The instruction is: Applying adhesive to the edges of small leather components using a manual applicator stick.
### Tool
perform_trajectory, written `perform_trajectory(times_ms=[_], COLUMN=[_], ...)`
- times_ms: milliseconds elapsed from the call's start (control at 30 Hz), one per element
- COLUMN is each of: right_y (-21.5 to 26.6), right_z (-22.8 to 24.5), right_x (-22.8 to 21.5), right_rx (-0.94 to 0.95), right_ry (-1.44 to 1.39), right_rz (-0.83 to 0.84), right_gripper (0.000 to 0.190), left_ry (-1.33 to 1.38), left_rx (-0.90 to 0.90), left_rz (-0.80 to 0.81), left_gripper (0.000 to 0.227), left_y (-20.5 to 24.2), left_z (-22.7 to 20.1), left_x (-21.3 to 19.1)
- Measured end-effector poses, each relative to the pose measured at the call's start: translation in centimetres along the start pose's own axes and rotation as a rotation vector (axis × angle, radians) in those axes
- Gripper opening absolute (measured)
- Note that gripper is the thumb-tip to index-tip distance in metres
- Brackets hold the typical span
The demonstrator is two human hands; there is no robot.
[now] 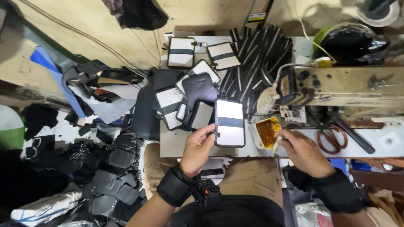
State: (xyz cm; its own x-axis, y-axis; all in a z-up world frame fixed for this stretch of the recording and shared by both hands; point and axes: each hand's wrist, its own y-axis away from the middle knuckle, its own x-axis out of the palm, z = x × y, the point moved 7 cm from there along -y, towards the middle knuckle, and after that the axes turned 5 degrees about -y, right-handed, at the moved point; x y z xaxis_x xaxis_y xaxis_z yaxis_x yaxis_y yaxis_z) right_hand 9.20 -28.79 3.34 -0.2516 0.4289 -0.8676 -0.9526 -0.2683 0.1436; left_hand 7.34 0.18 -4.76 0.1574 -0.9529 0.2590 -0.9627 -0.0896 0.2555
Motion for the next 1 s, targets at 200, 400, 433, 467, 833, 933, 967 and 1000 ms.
perform_trajectory(times_ms=[200, 400, 433, 467, 833, 933, 967, 1000], right_y=[1.3, 0.9, 0.6, 0.2, -1.6, -1.8, -1.8, -1.8], right_z=[4.9, 9.9, 10.3, 10.8, 11.7, 11.6, 11.7, 11.8], right_x=[-2.6, -0.5, 0.0, 0.4, 4.7, 5.0, 5.0, 5.0], right_rx=[0.09, -0.233, -0.235, -0.25, -0.165, -0.175, -0.203, -0.231], right_ry=[-0.461, -0.478, -0.477, -0.499, -0.507, -0.463, -0.447, -0.431], right_rz=[-0.052, -0.118, -0.118, -0.136, -0.101, -0.109, -0.116, -0.122], right_gripper=[0.025, 0.029, 0.029, 0.027, 0.022, 0.025, 0.026, 0.027], left_ry=[-0.143, -0.12, -0.119, -0.113, -0.154, -0.164, -0.165, -0.166], left_rx=[0.005, -0.087, -0.085, -0.07, -0.053, -0.102, -0.093, -0.083], left_rz=[0.0, 0.038, 0.038, 0.042, 0.089, 0.077, 0.083, 0.09], left_gripper=[0.041, 0.043, 0.043, 0.043, 0.042, 0.043, 0.043, 0.044], left_y=[-0.2, 0.5, 0.5, 0.5, 0.8, 0.8, 0.7, 0.7], left_z=[-0.1, -0.9, -0.8, -0.8, -2.3, -2.3, -2.3, -2.4], left_x=[0.3, 0.9, 0.9, 1.0, 1.5, 1.5, 1.6, 1.6])
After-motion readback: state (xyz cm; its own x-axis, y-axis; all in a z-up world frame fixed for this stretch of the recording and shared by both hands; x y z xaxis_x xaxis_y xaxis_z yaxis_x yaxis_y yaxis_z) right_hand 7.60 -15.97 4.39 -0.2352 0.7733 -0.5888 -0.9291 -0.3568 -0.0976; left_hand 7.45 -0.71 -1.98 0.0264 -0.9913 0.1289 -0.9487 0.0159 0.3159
